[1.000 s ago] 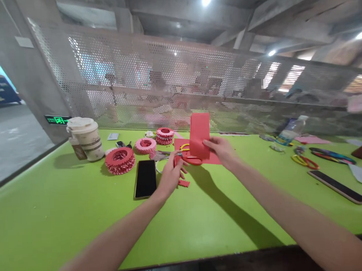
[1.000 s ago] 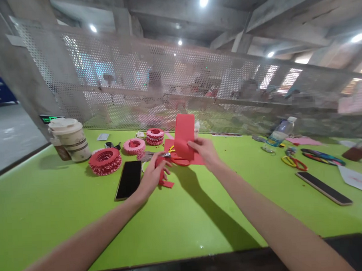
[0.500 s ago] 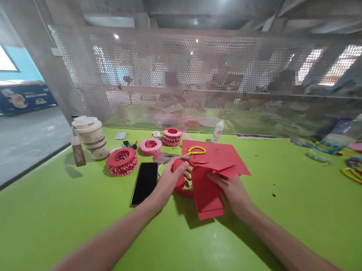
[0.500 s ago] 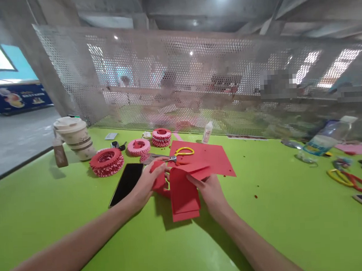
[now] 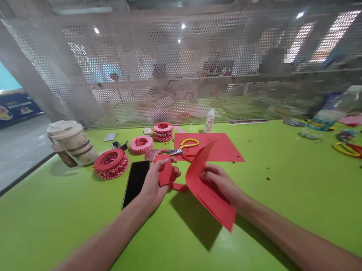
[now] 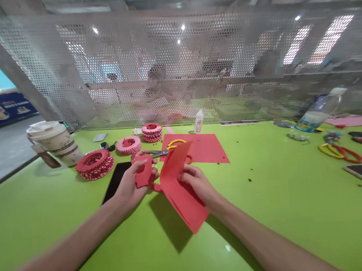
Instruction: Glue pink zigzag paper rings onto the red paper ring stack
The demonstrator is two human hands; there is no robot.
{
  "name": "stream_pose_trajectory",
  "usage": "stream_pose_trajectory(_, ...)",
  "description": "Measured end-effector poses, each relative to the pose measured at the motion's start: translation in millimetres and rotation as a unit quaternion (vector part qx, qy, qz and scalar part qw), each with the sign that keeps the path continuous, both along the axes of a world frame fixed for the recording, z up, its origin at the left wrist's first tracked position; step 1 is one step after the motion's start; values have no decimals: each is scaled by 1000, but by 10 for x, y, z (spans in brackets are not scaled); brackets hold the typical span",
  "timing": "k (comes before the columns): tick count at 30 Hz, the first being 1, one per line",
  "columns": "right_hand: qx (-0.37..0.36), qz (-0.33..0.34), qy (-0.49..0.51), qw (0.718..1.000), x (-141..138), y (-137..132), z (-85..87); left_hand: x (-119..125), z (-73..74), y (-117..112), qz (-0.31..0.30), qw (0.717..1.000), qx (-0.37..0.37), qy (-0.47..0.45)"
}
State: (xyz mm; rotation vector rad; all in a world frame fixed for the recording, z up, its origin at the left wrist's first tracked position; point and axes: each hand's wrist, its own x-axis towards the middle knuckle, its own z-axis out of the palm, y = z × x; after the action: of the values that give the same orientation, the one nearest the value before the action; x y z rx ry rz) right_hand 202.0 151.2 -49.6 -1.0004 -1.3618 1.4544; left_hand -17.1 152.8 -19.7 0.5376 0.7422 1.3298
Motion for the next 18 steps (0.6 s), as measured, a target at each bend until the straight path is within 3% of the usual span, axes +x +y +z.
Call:
stream_pose_trajectory(6,28,253,29,967,-190,-261,228,104,8,-65,-52,997,-1,-56)
stream_pose_trajectory(12,165,219,7,961,-268,-260,175,218,-47,-146,-25,999,12,-40)
stream_pose_trajectory(18,162,201,-13,966,-244,-253,170,213,-82,-116,-12,999,7,-36)
